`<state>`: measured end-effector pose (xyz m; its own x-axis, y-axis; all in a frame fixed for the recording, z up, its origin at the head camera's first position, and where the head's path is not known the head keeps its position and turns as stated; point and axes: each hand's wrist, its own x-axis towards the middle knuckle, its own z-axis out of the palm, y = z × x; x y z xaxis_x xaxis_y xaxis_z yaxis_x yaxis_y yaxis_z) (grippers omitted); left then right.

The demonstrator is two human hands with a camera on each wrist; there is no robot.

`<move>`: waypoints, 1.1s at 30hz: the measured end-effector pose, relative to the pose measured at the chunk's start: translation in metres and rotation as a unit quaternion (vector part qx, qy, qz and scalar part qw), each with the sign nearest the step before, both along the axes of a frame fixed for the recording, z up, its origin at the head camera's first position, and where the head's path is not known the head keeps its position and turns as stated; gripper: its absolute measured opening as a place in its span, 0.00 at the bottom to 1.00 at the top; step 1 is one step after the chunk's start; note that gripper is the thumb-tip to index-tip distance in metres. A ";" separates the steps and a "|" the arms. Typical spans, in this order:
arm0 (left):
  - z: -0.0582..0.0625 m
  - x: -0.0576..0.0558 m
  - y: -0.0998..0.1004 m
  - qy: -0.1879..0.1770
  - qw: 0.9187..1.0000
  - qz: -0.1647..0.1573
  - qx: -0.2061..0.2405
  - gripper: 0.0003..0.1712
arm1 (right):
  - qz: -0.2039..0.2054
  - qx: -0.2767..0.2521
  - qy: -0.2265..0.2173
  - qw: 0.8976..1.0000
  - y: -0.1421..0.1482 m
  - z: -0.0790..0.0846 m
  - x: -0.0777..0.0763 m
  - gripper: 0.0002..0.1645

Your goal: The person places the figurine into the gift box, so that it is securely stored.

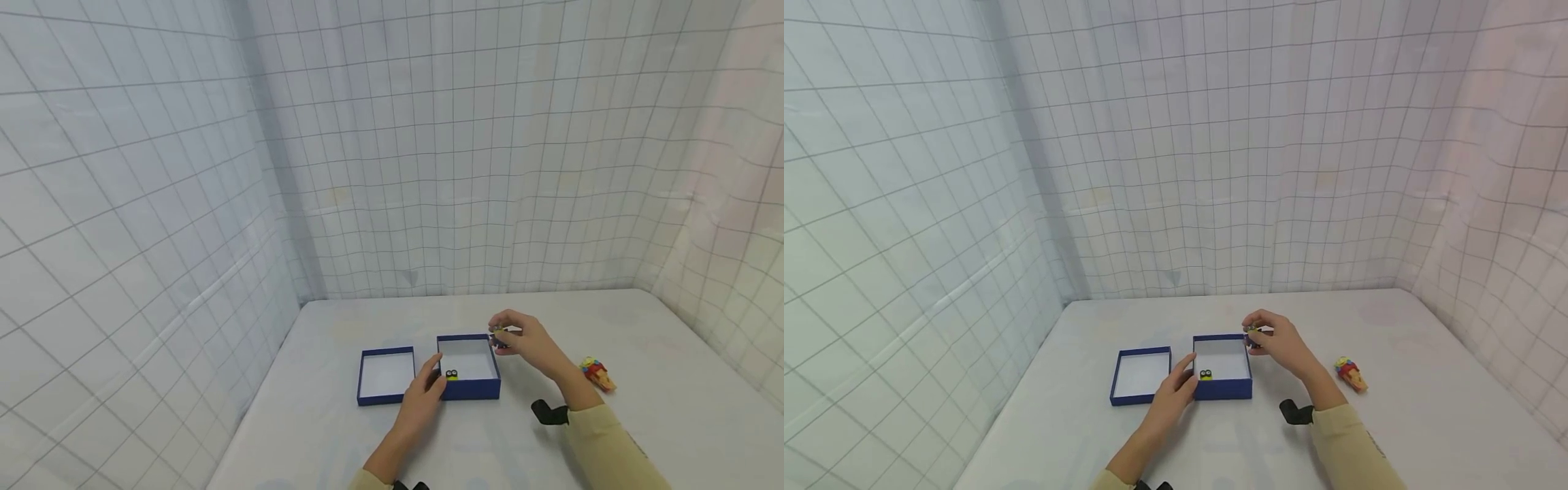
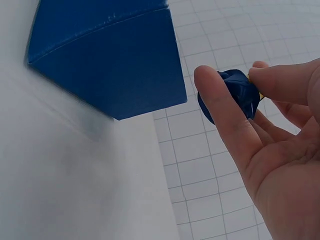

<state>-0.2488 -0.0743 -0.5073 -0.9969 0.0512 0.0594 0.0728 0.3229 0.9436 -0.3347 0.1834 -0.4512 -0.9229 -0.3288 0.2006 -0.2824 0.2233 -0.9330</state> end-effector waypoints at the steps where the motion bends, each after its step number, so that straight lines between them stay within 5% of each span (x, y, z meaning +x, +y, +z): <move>1: 0.000 0.000 0.000 0.001 1.000 -0.001 -0.001 0.28 | 0.001 0.002 0.001 1.000 0.000 0.000 0.000 0.11; 18: 0.000 0.000 -0.001 0.003 1.000 -0.013 0.013 0.28 | -0.014 0.070 0.044 0.996 -0.011 -0.001 0.000 0.11; 33: -0.002 -0.003 -0.003 -0.002 1.000 -0.023 0.020 0.28 | -0.025 0.064 0.051 0.996 -0.015 0.002 0.003 0.21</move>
<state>-0.2514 -0.0775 -0.5094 -0.9937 0.0956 0.0578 0.0827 0.2815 0.9560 -0.3312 0.1688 -0.4490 -0.9157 -0.3122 0.2532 -0.3595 0.3540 -0.8634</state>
